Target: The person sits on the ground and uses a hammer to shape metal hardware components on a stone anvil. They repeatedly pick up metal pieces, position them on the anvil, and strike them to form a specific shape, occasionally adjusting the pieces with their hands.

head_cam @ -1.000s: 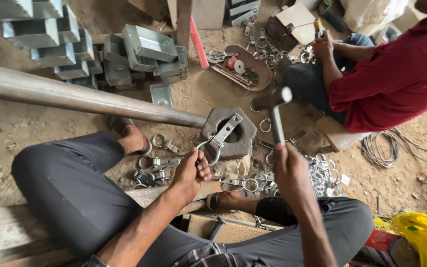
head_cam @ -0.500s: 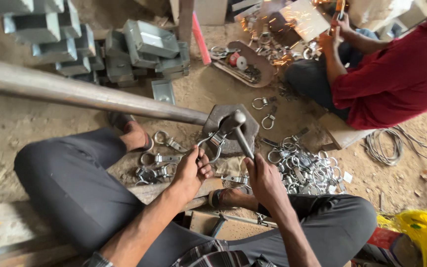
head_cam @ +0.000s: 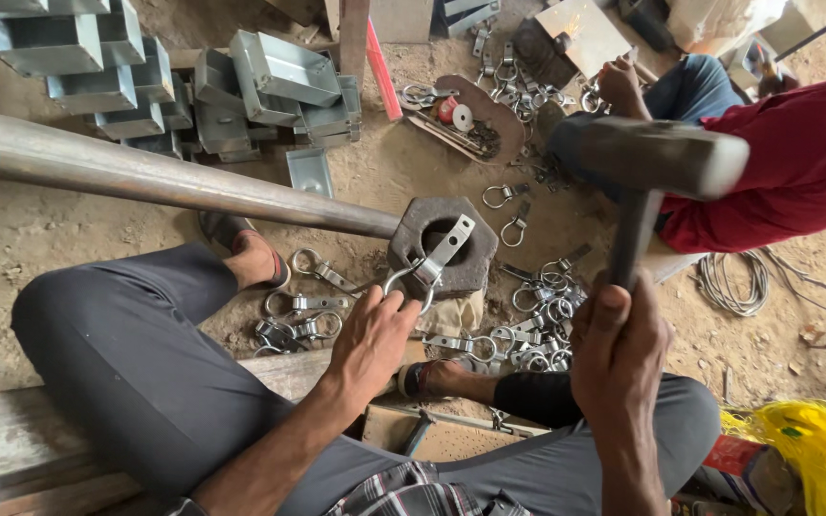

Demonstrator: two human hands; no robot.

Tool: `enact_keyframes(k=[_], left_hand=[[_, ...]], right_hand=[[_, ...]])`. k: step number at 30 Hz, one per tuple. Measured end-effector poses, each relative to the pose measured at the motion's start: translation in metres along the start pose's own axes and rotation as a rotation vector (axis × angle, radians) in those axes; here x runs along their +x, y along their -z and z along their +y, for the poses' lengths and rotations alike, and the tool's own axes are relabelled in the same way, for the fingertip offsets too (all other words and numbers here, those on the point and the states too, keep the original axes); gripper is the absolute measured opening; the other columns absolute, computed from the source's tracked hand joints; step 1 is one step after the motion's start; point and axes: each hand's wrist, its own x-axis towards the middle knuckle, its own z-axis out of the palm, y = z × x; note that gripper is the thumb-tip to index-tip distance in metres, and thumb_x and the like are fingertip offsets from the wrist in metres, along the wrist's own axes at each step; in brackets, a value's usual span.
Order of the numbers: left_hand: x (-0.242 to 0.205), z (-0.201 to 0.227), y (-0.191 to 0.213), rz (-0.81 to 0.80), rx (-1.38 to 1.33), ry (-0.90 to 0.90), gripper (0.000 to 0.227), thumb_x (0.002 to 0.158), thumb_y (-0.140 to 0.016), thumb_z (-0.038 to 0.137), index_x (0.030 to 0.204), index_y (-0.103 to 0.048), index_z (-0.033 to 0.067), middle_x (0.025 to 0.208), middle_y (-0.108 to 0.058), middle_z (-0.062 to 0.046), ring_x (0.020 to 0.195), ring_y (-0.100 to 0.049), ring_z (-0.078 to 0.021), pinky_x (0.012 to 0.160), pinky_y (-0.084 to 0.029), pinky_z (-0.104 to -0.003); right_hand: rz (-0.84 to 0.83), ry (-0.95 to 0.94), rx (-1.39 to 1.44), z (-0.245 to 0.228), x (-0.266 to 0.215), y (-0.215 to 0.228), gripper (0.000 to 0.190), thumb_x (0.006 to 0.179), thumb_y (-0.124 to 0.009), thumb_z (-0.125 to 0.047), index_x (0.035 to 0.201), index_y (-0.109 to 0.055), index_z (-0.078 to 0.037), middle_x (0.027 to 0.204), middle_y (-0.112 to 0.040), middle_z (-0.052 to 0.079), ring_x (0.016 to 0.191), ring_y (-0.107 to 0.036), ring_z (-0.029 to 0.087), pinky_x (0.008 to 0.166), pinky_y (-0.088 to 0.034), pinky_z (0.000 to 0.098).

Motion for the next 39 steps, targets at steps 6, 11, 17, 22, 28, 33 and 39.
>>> enact_keyframes(k=[6, 11, 17, 22, 28, 33, 39], left_hand=[[0.001, -0.001, 0.002, 0.056, -0.018, -0.037, 0.022, 0.091, -0.060, -0.005, 0.111, -0.069, 0.0001, 0.095, -0.065, -0.015, 0.083, -0.057, -0.0228, 0.074, -0.054, -0.037], [-0.002, -0.001, 0.012, 0.041, -0.067, -0.027, 0.013, 0.097, -0.061, 0.002, 0.107, -0.069, -0.0010, 0.093, -0.065, -0.014, 0.081, -0.056, -0.0227, 0.073, -0.054, -0.037], [-0.003, -0.005, 0.016, 0.211, -0.018, -0.103, 0.023, 0.088, -0.061, -0.007, 0.108, -0.070, 0.0000, 0.092, -0.065, -0.014, 0.078, -0.056, -0.0201, 0.068, -0.054, -0.033], [0.004, -0.005, 0.020, 0.035, -0.402, 0.128, 0.022, 0.107, -0.050, 0.020, 0.095, -0.064, 0.0065, 0.076, -0.059, -0.006, 0.061, -0.051, -0.0164, 0.051, -0.045, -0.032], [0.015, -0.018, 0.003, 0.068, -1.702, 0.774, 0.033, 0.109, -0.039, 0.038, 0.090, -0.053, 0.0137, 0.069, -0.049, 0.005, 0.053, -0.039, -0.0099, 0.047, -0.037, -0.027], [0.017, -0.024, -0.010, 0.175, -1.963, 0.906, 0.034, 0.110, -0.042, 0.040, 0.088, -0.050, 0.0154, 0.067, -0.040, 0.005, 0.052, -0.031, -0.0095, 0.047, -0.029, -0.027], [0.014, -0.012, -0.002, 0.152, -1.970, 0.787, 0.034, 0.110, -0.040, 0.038, 0.088, -0.050, 0.0138, 0.068, -0.039, 0.005, 0.053, -0.028, -0.0094, 0.049, -0.028, -0.027]], right_hand=[[-0.124, -0.061, 0.008, 0.048, -0.011, -0.062, 0.040, 0.112, -0.032, -0.039, 0.102, -0.050, -0.005, 0.056, -0.047, -0.001, 0.039, -0.039, 0.006, 0.031, -0.031, 0.0272], [-0.460, -0.384, -0.084, 0.095, -0.024, -0.097, 0.042, 0.106, -0.037, -0.038, 0.109, -0.062, -0.005, 0.055, -0.059, 0.003, 0.034, -0.042, 0.007, 0.025, -0.034, 0.0290], [-0.437, -0.267, -0.153, 0.082, -0.021, -0.070, 0.046, 0.107, -0.037, -0.039, 0.100, -0.066, -0.004, 0.054, -0.059, 0.003, 0.032, -0.039, 0.009, 0.025, -0.032, 0.0295], [-0.304, -0.189, -0.126, 0.037, 0.004, -0.035, 0.045, 0.108, -0.036, -0.040, 0.092, -0.060, -0.006, 0.056, -0.055, 0.002, 0.037, -0.041, 0.010, 0.030, -0.034, 0.0303], [-0.154, -0.146, -0.059, 0.000, 0.013, -0.013, 0.053, 0.108, -0.031, -0.051, 0.087, -0.052, -0.007, 0.059, -0.052, 0.000, 0.043, -0.047, 0.009, 0.034, -0.039, 0.0285], [-0.022, -0.019, -0.102, -0.018, 0.012, -0.004, 0.058, 0.109, -0.031, -0.058, 0.089, -0.051, -0.007, 0.058, -0.051, 0.000, 0.045, -0.051, 0.008, 0.039, -0.040, 0.0269], [0.010, 0.016, -0.114, -0.012, 0.007, -0.005, 0.061, 0.108, -0.030, -0.059, 0.090, -0.053, -0.006, 0.056, -0.051, 0.000, 0.042, -0.051, 0.009, 0.038, -0.038, 0.0281]])
